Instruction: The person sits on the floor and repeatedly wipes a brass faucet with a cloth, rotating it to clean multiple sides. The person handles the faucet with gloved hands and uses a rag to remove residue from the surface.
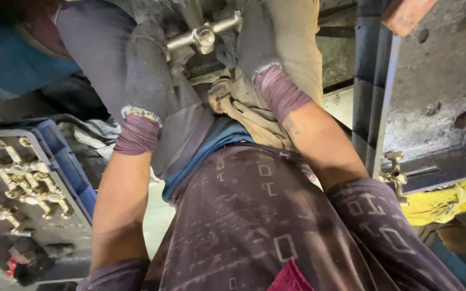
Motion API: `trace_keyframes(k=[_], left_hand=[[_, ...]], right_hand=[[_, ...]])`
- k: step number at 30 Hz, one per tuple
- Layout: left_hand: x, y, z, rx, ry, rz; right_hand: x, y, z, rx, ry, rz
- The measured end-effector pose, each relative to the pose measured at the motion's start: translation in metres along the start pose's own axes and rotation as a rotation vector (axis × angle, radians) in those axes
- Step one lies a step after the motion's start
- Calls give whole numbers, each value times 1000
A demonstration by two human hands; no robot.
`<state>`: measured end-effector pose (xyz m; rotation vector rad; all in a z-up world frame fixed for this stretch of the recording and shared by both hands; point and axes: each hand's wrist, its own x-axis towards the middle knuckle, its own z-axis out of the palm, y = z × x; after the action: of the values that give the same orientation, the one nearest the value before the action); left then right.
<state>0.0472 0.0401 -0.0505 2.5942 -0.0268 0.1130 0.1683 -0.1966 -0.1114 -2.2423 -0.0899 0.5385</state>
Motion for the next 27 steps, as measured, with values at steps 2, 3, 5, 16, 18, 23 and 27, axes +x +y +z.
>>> trace_keyframes(k=[2,3,5,16,18,23,27], left_hand=[[8,2,-1,-23,12,18],[13,7,-1,-54,17,18],[19,20,-9,-129,35,17],[-27,113,-75,-1439,223,-603],[-33,112,-60,-1394,439,-514],[-45,104,-42,-1236,530,-511],[-53,107,-43,-1201,518,-504]], right_hand=[[5,-8,-7,-308,115,-346],[7,-15,-12,216,63,-82],[3,-36,-24,1241,-87,471],[-192,-91,-146,396,-186,-287],[-212,-93,-147,761,-309,-78],[-238,-81,-156,857,-425,-155],[-247,-71,-160,496,-286,-309]])
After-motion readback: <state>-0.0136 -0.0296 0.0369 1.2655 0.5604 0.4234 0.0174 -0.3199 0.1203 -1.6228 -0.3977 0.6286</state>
